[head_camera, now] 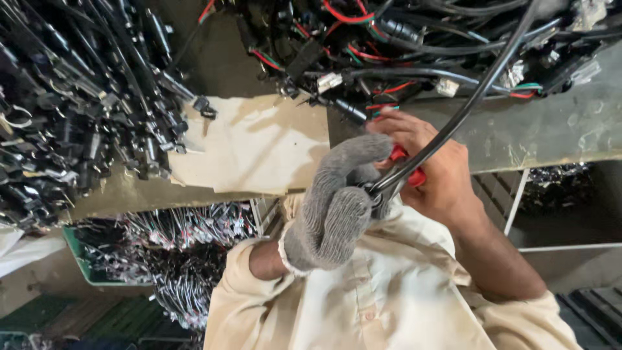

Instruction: The person uses red-handled pliers to cut and strip the outer insulation from the ends of black cable harnesses at a workbench. They work on one cable at a time, pulling stripped wires free, and set finished harnesses onto a large pile of completed harnesses on the table.

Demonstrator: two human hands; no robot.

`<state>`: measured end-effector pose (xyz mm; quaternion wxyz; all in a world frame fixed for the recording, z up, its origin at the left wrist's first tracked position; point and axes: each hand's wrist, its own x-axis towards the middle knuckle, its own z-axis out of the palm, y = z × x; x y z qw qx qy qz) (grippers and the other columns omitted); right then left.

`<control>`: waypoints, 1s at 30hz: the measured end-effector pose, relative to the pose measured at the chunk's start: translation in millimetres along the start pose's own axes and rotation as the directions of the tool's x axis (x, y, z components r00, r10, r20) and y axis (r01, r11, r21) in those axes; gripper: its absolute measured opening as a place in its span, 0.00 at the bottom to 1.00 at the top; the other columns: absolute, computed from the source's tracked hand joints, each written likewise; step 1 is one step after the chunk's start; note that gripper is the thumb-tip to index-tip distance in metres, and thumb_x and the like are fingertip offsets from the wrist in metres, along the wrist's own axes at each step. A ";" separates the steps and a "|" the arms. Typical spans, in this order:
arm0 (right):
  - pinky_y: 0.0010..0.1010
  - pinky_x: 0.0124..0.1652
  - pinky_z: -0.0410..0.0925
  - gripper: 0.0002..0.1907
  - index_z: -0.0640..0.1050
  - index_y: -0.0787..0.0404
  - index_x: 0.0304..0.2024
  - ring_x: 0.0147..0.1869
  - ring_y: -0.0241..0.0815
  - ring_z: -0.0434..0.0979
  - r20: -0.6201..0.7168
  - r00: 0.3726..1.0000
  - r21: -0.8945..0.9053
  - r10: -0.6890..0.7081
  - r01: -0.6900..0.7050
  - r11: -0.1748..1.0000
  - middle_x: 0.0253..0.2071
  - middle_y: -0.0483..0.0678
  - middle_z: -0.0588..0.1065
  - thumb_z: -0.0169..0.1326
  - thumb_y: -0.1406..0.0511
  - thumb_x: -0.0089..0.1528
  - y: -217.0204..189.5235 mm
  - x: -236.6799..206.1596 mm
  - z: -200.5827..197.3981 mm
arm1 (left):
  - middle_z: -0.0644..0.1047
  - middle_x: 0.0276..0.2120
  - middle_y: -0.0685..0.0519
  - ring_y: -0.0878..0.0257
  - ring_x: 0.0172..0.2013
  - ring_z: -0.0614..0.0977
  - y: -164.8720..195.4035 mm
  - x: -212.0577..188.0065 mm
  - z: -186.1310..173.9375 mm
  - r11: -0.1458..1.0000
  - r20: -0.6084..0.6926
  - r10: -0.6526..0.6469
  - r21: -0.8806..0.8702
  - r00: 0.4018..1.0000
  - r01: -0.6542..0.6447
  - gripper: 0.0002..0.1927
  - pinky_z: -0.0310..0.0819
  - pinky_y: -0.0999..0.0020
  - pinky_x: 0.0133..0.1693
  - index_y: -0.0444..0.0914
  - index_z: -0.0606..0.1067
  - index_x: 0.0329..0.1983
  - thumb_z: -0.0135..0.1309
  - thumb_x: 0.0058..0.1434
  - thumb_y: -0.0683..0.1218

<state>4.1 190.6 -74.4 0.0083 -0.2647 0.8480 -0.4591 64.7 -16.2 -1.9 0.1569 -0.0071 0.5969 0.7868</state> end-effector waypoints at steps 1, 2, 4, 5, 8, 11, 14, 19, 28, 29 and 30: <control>0.39 0.39 0.69 0.16 0.74 0.60 0.37 0.41 0.50 0.77 -0.021 0.998 -0.065 -0.056 0.055 0.996 0.37 0.49 0.75 0.68 0.62 0.59 -1.7 3.9 -1.9 | 0.77 0.43 0.52 0.64 0.40 0.78 -0.5 -0.3 1.3 1.000 -0.001 0.017 0.013 1.000 -0.017 0.24 0.74 0.70 0.45 0.35 0.64 0.71 0.48 0.75 0.48; 0.39 0.39 0.69 0.16 0.74 0.60 0.37 0.41 0.50 0.78 -0.028 0.994 -0.125 -0.103 0.099 0.987 0.37 0.49 0.76 0.68 0.61 0.59 -3.8 6.3 -3.9 | 0.77 0.44 0.51 0.63 0.40 0.78 -0.5 -0.7 1.6 1.000 -0.007 0.028 0.014 1.000 -0.027 0.25 0.74 0.69 0.45 0.35 0.64 0.71 0.49 0.74 0.48; 0.41 0.39 0.69 0.17 0.73 0.59 0.36 0.41 0.50 0.79 -0.030 0.983 -0.245 -0.183 0.171 0.954 0.39 0.48 0.77 0.68 0.59 0.59 -6.9 9.7 -6.5 | 0.77 0.45 0.50 0.61 0.41 0.78 0.1 -1.2 -0.4 0.997 -0.006 0.058 0.054 0.998 -0.057 0.26 0.75 0.68 0.45 0.35 0.63 0.71 0.50 0.73 0.47; 0.41 0.37 0.68 0.19 0.73 0.59 0.34 0.39 0.50 0.78 -0.020 0.986 -0.298 -0.164 0.151 0.943 0.35 0.47 0.76 0.69 0.56 0.58 -7.3 12.0 -6.1 | 0.77 0.45 0.50 0.61 0.42 0.79 0.8 -1.2 -2.0 0.995 -0.011 0.070 0.071 0.997 -0.069 0.26 0.75 0.67 0.45 0.35 0.63 0.71 0.51 0.73 0.46; 0.41 0.31 0.67 0.24 0.71 0.57 0.28 0.33 0.48 0.76 0.016 0.992 -0.416 -0.123 0.118 0.902 0.28 0.45 0.72 0.70 0.51 0.56 -5.0 20.8 -2.5 | 0.77 0.47 0.49 0.58 0.43 0.79 5.4 -2.3 -10.7 0.984 0.031 0.111 0.139 0.993 -0.115 0.28 0.75 0.66 0.46 0.34 0.62 0.72 0.53 0.71 0.45; 0.41 0.31 0.66 0.24 0.71 0.58 0.30 0.33 0.48 0.75 0.077 0.986 -0.349 -0.151 0.169 0.922 0.28 0.46 0.71 0.71 0.51 0.55 -1.5 28.6 -3.7 | 0.77 0.48 0.47 0.56 0.44 0.79 10.1 -4.2 -20.4 0.958 0.117 0.155 0.225 0.981 -0.178 0.30 0.76 0.64 0.46 0.34 0.62 0.72 0.55 0.70 0.44; 0.40 0.34 0.67 0.21 0.73 0.61 0.37 0.40 0.50 0.75 0.059 0.975 -0.186 -0.212 0.220 0.958 0.35 0.48 0.73 0.69 0.57 0.55 -2.4 27.7 -8.9 | 0.77 0.50 0.46 0.54 0.45 0.80 6.4 -3.7 -21.2 0.910 0.105 0.228 0.331 0.968 -0.250 0.32 0.76 0.62 0.47 0.34 0.61 0.72 0.57 0.68 0.43; 0.40 0.32 0.67 0.19 0.74 0.61 0.38 0.39 0.50 0.75 0.053 0.997 -0.234 -0.061 0.072 0.970 0.34 0.48 0.71 0.65 0.64 0.47 -13.1 9.2 -3.6 | 0.77 0.52 0.44 0.50 0.47 0.81 -15.4 -4.1 -4.9 0.690 -0.002 0.391 0.662 0.920 -0.292 0.35 0.77 0.60 0.47 0.33 0.60 0.73 0.60 0.66 0.41; 0.41 0.28 0.64 0.21 0.71 0.59 0.35 0.35 0.50 0.74 0.038 0.996 -0.353 0.083 -0.064 0.933 0.29 0.47 0.71 0.70 0.63 0.47 -27.3 -9.1 -5.3 | 0.77 0.56 0.45 0.47 0.50 0.81 -48.1 -8.6 1.0 0.338 0.059 0.509 0.904 0.858 -0.262 0.38 0.76 0.52 0.50 0.32 0.59 0.73 0.62 0.62 0.39; 0.41 0.29 0.65 0.20 0.71 0.59 0.36 0.35 0.50 0.74 0.028 0.995 -0.361 0.099 -0.082 0.929 0.30 0.47 0.72 0.69 0.64 0.48 -27.5 -11.3 -4.5 | 0.77 0.56 0.44 0.46 0.50 0.81 -49.5 -8.6 1.5 0.268 0.070 0.515 0.934 0.855 -0.238 0.37 0.75 0.50 0.50 0.32 0.60 0.72 0.61 0.61 0.39; 0.41 0.30 0.65 0.20 0.71 0.59 0.37 0.36 0.50 0.75 0.018 0.994 -0.369 0.111 -0.097 0.924 0.31 0.47 0.72 0.68 0.65 0.48 -27.3 -13.8 -3.1 | 0.77 0.55 0.44 0.46 0.49 0.81 -50.5 -8.5 1.7 0.250 0.064 0.502 0.944 0.863 -0.215 0.36 0.75 0.50 0.49 0.32 0.62 0.71 0.61 0.61 0.38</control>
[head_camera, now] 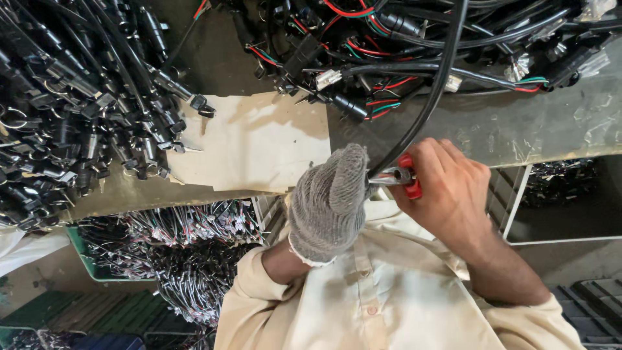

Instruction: The person uses red-handled pliers to cut and strip the outer insulation from the ends of black cable harnesses at a workbench. They work on one cable at a time, pulling stripped wires free, and set finished harnesses onto a large pile of completed harnesses on the table.

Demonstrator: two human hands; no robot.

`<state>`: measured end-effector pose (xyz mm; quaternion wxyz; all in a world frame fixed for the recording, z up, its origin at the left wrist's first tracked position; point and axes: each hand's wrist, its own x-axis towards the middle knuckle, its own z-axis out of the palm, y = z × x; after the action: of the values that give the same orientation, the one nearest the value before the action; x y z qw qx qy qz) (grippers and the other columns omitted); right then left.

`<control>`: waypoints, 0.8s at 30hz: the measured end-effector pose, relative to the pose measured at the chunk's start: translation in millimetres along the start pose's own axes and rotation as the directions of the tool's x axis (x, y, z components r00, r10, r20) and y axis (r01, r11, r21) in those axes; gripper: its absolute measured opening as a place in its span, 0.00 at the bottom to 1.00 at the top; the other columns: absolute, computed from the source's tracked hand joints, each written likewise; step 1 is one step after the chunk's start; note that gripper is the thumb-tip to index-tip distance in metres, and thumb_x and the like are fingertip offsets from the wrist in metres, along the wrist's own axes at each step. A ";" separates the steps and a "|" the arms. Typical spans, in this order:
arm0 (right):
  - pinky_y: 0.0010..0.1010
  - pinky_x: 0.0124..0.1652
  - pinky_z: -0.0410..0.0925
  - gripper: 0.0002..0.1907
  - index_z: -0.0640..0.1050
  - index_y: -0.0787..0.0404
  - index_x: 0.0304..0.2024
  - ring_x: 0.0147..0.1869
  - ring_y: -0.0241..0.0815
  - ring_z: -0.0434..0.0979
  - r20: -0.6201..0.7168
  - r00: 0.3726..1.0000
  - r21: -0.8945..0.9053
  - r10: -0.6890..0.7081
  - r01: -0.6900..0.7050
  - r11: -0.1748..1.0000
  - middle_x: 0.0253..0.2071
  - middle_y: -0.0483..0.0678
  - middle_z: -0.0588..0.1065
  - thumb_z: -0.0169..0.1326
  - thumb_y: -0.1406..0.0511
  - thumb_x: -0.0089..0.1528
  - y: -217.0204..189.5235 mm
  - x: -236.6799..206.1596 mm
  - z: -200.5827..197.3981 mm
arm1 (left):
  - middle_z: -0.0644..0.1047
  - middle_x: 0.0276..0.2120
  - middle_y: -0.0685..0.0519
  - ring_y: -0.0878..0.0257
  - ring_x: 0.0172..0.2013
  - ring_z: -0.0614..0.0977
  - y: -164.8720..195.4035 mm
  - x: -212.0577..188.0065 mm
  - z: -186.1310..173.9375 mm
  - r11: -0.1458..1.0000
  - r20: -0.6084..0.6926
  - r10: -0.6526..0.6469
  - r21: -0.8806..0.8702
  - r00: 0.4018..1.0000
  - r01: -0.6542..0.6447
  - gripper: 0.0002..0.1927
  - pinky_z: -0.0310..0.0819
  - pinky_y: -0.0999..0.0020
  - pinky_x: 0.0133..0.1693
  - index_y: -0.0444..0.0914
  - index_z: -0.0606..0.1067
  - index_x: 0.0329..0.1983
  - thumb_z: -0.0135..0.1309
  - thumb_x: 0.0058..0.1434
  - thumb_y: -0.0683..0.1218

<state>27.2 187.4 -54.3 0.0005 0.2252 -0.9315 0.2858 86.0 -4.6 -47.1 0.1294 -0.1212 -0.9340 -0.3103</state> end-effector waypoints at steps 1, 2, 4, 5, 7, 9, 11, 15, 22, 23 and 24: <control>0.41 0.31 0.66 0.20 0.72 0.60 0.38 0.37 0.49 0.76 -0.005 1.000 -0.008 0.018 -0.018 1.000 0.31 0.47 0.73 0.68 0.66 0.49 0.4 -1.6 2.8 | 0.77 0.55 0.43 0.46 0.48 0.80 -0.3 -0.2 0.4 1.000 0.015 -0.010 0.028 1.000 0.009 0.35 0.75 0.49 0.48 0.32 0.63 0.71 0.60 0.60 0.38; 0.42 0.31 0.66 0.20 0.72 0.60 0.38 0.36 0.50 0.75 -0.014 0.999 0.010 0.038 -0.038 0.999 0.31 0.47 0.73 0.67 0.67 0.49 0.3 -2.9 6.7 | 0.78 0.54 0.42 0.46 0.47 0.80 -1.1 0.0 0.8 0.998 0.031 -0.015 0.056 0.999 0.013 0.34 0.75 0.49 0.47 0.32 0.65 0.70 0.60 0.60 0.37; 0.43 0.32 0.66 0.19 0.72 0.60 0.38 0.36 0.51 0.75 -0.035 0.996 0.048 0.079 -0.078 0.996 0.31 0.47 0.73 0.66 0.67 0.47 0.0 -4.4 13.9 | 0.77 0.55 0.42 0.46 0.47 0.80 -3.8 1.6 1.0 0.998 -0.001 0.043 0.054 0.999 -0.043 0.33 0.75 0.49 0.47 0.33 0.66 0.69 0.60 0.60 0.39; 0.43 0.33 0.67 0.20 0.72 0.61 0.40 0.36 0.52 0.75 -0.042 0.997 0.094 0.060 -0.056 0.994 0.32 0.48 0.73 0.66 0.67 0.48 -0.9 -5.6 15.7 | 0.76 0.55 0.42 0.45 0.48 0.80 -5.6 2.9 0.3 0.996 -0.017 0.068 0.054 0.998 -0.067 0.32 0.75 0.49 0.47 0.34 0.66 0.68 0.61 0.61 0.39; 0.43 0.35 0.67 0.22 0.72 0.62 0.43 0.38 0.53 0.75 -0.038 0.999 0.193 0.031 -0.023 0.981 0.34 0.49 0.73 0.67 0.67 0.49 -5.0 -7.3 17.2 | 0.75 0.55 0.38 0.43 0.46 0.80 -8.6 6.3 -2.7 0.974 0.000 0.157 0.163 0.988 -0.155 0.33 0.75 0.48 0.45 0.32 0.65 0.68 0.61 0.60 0.40; 0.43 0.33 0.67 0.24 0.72 0.65 0.44 0.36 0.56 0.74 -0.006 1.000 0.278 0.016 -0.013 0.960 0.33 0.53 0.73 0.65 0.68 0.47 -10.0 -7.3 16.0 | 0.74 0.55 0.37 0.43 0.46 0.79 -8.7 11.2 -7.6 0.959 0.003 0.193 0.210 0.981 -0.189 0.33 0.75 0.47 0.44 0.31 0.64 0.69 0.61 0.61 0.40; 0.44 0.32 0.67 0.24 0.72 0.65 0.42 0.35 0.57 0.75 0.000 0.999 0.254 0.040 -0.038 0.966 0.32 0.54 0.72 0.65 0.69 0.45 -12.2 -4.5 14.8 | 0.74 0.56 0.38 0.43 0.45 0.80 -4.4 16.6 -14.3 0.970 0.004 0.163 0.183 0.987 -0.161 0.34 0.74 0.49 0.43 0.32 0.63 0.70 0.61 0.62 0.39; 0.42 0.31 0.65 0.18 0.72 0.61 0.35 0.33 0.53 0.75 -0.121 0.993 0.134 -0.004 0.021 0.991 0.29 0.50 0.72 0.70 0.67 0.50 -0.1 10.4 23.9 | 0.77 0.51 0.46 0.51 0.43 0.82 2.9 23.2 -37.6 0.895 0.311 -0.084 -0.394 0.947 0.209 0.38 0.76 0.59 0.45 0.37 0.61 0.75 0.62 0.63 0.40; 0.37 0.33 0.65 0.26 0.68 0.58 0.30 0.33 0.46 0.72 -0.186 0.949 0.405 -0.255 0.310 0.860 0.30 0.44 0.71 0.77 0.60 0.52 20.6 27.8 41.5 | 0.75 0.43 0.57 0.68 0.40 0.76 0.8 18.6 -36.2 0.346 0.556 -0.017 -0.777 0.831 0.526 0.34 0.77 0.71 0.48 0.39 0.59 0.79 0.56 0.73 0.37; 0.37 0.32 0.64 0.25 0.68 0.58 0.30 0.32 0.47 0.72 -0.174 0.954 0.381 -0.245 0.295 0.876 0.30 0.45 0.71 0.76 0.61 0.52 20.3 29.9 39.8 | 0.75 0.44 0.57 0.69 0.41 0.76 2.6 17.2 -35.6 0.390 0.524 -0.039 -0.776 0.851 0.496 0.34 0.77 0.70 0.49 0.40 0.60 0.79 0.56 0.72 0.36; 0.37 0.31 0.63 0.25 0.68 0.58 0.29 0.32 0.47 0.72 -0.158 0.959 0.359 -0.234 0.277 0.891 0.29 0.45 0.72 0.75 0.61 0.52 18.6 31.0 37.1 | 0.75 0.44 0.56 0.68 0.42 0.76 4.9 16.2 -36.6 0.384 0.525 -0.046 -0.776 0.850 0.500 0.34 0.77 0.70 0.50 0.39 0.59 0.78 0.56 0.72 0.37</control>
<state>-3.7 168.2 -91.2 0.0463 0.3256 -0.8197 0.4691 78.4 -20.7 -11.0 -0.2136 -0.0739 -0.6349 -0.7388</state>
